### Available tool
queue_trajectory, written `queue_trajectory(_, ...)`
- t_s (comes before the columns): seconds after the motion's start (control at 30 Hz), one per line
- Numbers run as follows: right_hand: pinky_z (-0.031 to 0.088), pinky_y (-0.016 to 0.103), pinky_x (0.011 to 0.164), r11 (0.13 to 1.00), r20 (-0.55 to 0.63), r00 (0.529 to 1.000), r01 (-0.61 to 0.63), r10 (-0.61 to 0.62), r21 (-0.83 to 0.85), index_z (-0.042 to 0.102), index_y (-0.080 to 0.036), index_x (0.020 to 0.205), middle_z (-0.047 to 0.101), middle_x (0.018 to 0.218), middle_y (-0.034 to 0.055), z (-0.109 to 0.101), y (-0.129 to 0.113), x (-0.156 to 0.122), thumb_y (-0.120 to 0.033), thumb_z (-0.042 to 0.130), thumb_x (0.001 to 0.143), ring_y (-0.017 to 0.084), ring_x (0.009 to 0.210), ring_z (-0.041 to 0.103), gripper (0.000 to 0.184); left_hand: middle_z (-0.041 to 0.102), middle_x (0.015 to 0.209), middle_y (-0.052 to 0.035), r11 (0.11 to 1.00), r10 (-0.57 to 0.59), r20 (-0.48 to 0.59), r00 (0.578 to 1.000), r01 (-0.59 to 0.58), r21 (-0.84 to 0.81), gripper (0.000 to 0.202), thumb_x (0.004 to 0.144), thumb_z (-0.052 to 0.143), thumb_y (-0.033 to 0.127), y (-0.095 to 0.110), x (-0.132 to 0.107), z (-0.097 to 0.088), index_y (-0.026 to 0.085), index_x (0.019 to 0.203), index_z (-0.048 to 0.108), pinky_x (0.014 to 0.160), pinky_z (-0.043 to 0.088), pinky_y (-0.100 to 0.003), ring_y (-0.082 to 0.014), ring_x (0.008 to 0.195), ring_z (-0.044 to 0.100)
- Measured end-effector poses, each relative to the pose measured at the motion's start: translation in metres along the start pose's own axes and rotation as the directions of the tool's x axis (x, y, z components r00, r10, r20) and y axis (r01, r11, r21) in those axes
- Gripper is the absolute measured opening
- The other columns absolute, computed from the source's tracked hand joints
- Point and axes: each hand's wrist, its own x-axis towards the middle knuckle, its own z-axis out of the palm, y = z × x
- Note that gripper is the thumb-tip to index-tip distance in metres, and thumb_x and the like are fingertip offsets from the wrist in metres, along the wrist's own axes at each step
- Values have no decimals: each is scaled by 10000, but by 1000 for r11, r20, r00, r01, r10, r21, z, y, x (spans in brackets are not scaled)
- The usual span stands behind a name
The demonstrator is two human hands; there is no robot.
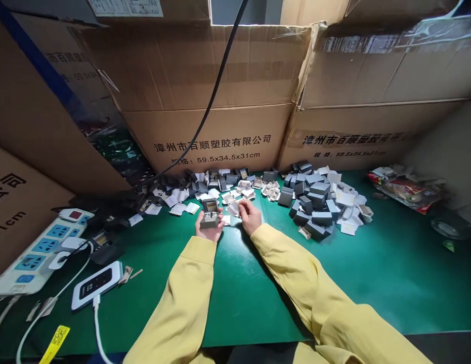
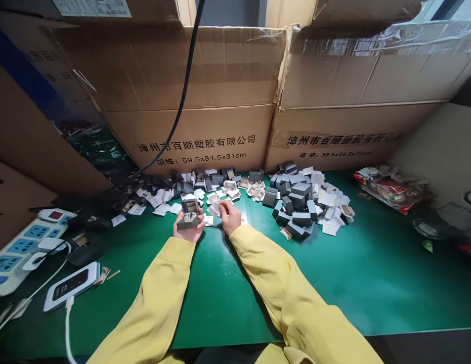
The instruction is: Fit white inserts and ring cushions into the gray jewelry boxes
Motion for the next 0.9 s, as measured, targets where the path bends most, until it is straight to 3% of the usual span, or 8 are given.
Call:
queue_trajectory(0.13,496,273,593,996,-8,996,-85,85,5,587,-185,1013,637,837,39,-43,6,-20,-329,467,785,130,605,572,295,637,917,-131,980,-129,-4,992,128,154,430,902,304,413,-27,-5,6,114,962,607,441,433,-228,-137,622,574)
queue_trajectory(0.3,477,270,610,984,-72,982,-176,174,-14,595,-189,782,626,768,33,-79,10,-29,-346,499,766,144,666,564,185,632,1038,-134,899,-135,16,991,115,423,397,875,409,424,-50,-5,16,174,1175,482,491,497,-252,-185,745,636)
queue_trajectory(0.4,449,249,556,981,-87,978,-182,188,73,557,-195,806,578,702,6,-82,8,-27,-367,471,794,117,575,526,193,612,1095,-117,867,-114,0,994,99,488,393,869,429,422,-58,-3,23,227,1211,422,574,535,-333,-214,786,651)
queue_trajectory(0.53,418,235,504,977,2,983,-181,182,114,542,-203,820,536,629,-17,-79,3,-26,-385,461,808,108,515,499,199,623,1056,-98,839,-119,7,993,97,536,357,856,453,422,-69,2,29,242,1164,456,630,542,-404,-233,760,656)
queue_trajectory(0.7,427,232,536,984,100,982,-167,161,61,570,-198,796,592,702,-3,-79,-4,-28,-346,482,787,110,557,522,172,650,946,-63,865,-143,21,990,114,489,268,814,552,337,-75,5,31,218,1054,541,695,537,-372,-210,781,639)
queue_trajectory(0.9,440,229,593,985,169,970,-173,172,-6,590,-184,784,613,693,-9,-77,-8,-32,-276,468,755,114,594,547,156,644,911,-40,863,-168,63,984,116,491,353,763,600,279,-75,4,30,214,1104,533,610,501,-274,-126,624,585)
